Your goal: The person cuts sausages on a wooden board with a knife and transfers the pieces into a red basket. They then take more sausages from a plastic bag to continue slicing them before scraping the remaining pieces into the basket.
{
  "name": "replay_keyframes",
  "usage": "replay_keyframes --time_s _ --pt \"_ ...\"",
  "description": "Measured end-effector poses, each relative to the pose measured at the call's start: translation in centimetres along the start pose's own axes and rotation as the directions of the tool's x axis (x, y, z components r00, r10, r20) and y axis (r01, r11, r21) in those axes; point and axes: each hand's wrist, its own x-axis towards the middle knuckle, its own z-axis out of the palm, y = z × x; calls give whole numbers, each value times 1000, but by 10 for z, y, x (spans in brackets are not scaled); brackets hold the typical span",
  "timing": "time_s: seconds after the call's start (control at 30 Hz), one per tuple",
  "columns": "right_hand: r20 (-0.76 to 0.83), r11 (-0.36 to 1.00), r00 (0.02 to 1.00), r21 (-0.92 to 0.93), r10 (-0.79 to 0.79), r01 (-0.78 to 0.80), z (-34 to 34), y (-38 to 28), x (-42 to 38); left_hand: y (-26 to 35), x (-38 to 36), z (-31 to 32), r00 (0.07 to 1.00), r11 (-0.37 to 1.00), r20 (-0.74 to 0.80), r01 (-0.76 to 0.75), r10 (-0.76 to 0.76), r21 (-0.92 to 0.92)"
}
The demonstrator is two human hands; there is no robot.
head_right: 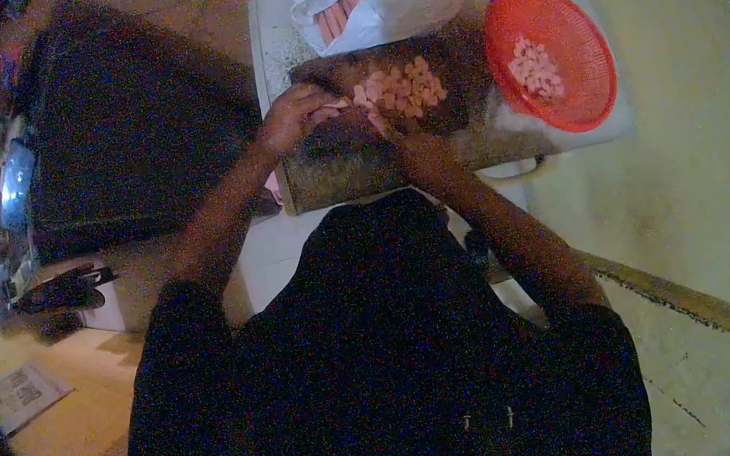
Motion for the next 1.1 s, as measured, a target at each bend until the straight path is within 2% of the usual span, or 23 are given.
replay_keyframes --time_s 0.1,0.2,0.3,0.4,0.5,0.6,0.7,0.8,0.9,1.0,1.1 --pt "54 999 998 34 31 -33 -20 -2 -2 2 5 -7 999 996 20 -39 37 78" --pt "-151 990 980 -84 -128 117 -3 14 -4 -2 8 -20 990 999 139 -20 16 32" --pt "-73 999 997 27 -26 28 -4 14 -8 -8 9 -20 984 992 130 -125 122 9" --pt "-50 999 999 38 -5 7 -6 3 -12 -13 12 -19 977 997 194 -82 82 -6" --pt "-109 998 992 -1 -66 66 -2 5 -10 -10 11 -20 981 997 180 -73 75 -19" --pt "-13 998 999 41 50 -50 -13 -4 -17 -8 12 -22 977 997 198 -77 74 4" --pt "10 995 999 91 51 -52 -17 -11 -15 -11 12 -20 976 991 190 -115 102 60" --pt "-130 996 989 34 -74 79 7 2 -8 -11 12 -22 970 990 205 -136 127 29" --pt "-153 988 981 79 -116 129 7 9 4 -12 16 -21 971 985 172 -152 165 -86" --pt "87 993 994 91 60 -68 -25 -7 -2 -15 12 -19 979 996 184 -89 90 -15" --pt "-165 988 979 76 -120 134 8 5 -3 -11 8 -20 982 997 172 -75 77 -22"
